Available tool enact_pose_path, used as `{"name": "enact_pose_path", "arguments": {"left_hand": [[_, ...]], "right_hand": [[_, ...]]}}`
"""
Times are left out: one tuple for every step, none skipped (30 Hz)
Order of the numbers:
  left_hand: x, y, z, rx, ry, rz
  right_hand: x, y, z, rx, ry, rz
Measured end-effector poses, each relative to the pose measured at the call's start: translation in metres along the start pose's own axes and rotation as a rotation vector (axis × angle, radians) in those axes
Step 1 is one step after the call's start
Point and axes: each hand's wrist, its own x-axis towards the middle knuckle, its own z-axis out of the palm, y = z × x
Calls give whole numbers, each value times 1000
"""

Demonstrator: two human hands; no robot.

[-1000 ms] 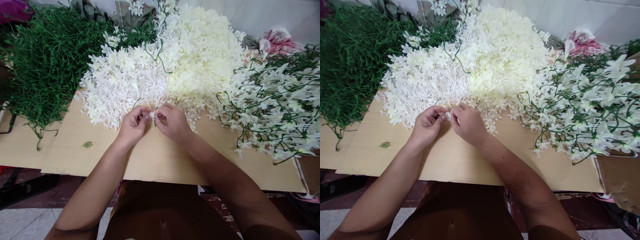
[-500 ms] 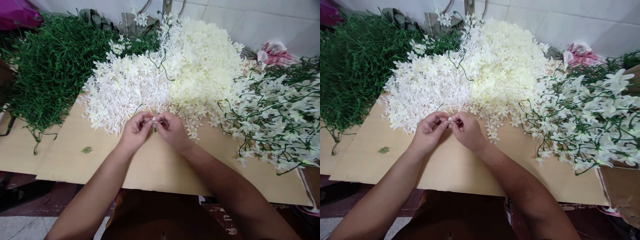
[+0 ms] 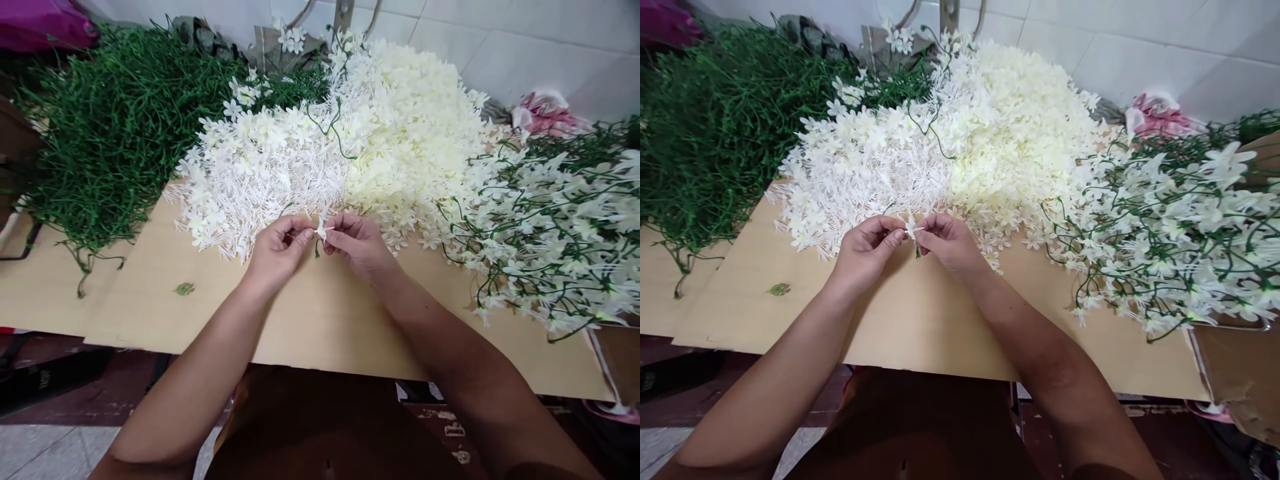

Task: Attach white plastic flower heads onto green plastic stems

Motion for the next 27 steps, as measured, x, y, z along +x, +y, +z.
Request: {"name": "enact_pose_path", "arguments": {"left_hand": [[0,0,0,1,-1,5],[0,1,0,5,-5,13],[-1,1,0,11,-9,23],[-1,2,0,19,-11,37],[-1,2,-1,30,-12,50],[-1,3,-1,43,-10,61],[-1,3,-2,59,-9,69],[-2,3,-2,76,-6,72],[-2,4,-2,92,-5,72],[-2,4,-2,105,-10,67],[-2,4,-3,112,-20,62],[-2,4,-3,114,-32,59],[-2,4,-3,116,-49,58],[-2,3,-3,120,-69,58],[-2,3,-3,127,-89,59],[-3,3,-3,137,-109,61],[-3,3,-2,152,-130,61],[-4,3,-2,170,-149,62],[-4,2,-1,187,-166,63],[-5,2,0,204,-180,67],[-5,2,0,224,-194,72],[-5,2,1,246,-205,78],[-5,2,0,273,-208,87],[-5,1,-1,305,-205,101],[-5,0,-2,347,-197,125],[-5,-2,-5,403,-186,160],[-6,-4,-8,471,-175,202]], "right_hand": [[0,0,1,8,1,1],[-1,1,1,6,8,-3],[-1,1,2,-5,17,-11],[-1,1,2,-21,25,-22],[-2,1,3,-42,29,-34],[-2,1,4,-62,35,-48],[-2,2,5,-75,42,-63],[-2,3,5,-79,48,-77],[-3,3,6,-77,51,-91],[-4,4,6,-74,46,-104],[-4,5,6,-75,35,-116],[-6,6,6,-87,13,-125],[-7,6,6,-112,-10,-132],[-9,7,5,-145,-25,-142],[-11,8,4,-182,-26,-156],[-14,9,3,-221,-13,-174],[-16,9,2,-254,10,-196],[-18,10,2,-282,35,-221],[-20,11,1,-304,59,-245],[-21,11,1,-320,76,-264],[-23,11,1,-332,87,-275],[-24,11,1,-337,95,-281],[-25,9,1,-337,103,-282],[-26,8,0,-332,114,-280],[-28,5,-2,-321,130,-277],[-29,3,-5,-306,149,-275],[-30,1,-9,-290,174,-273]]}}
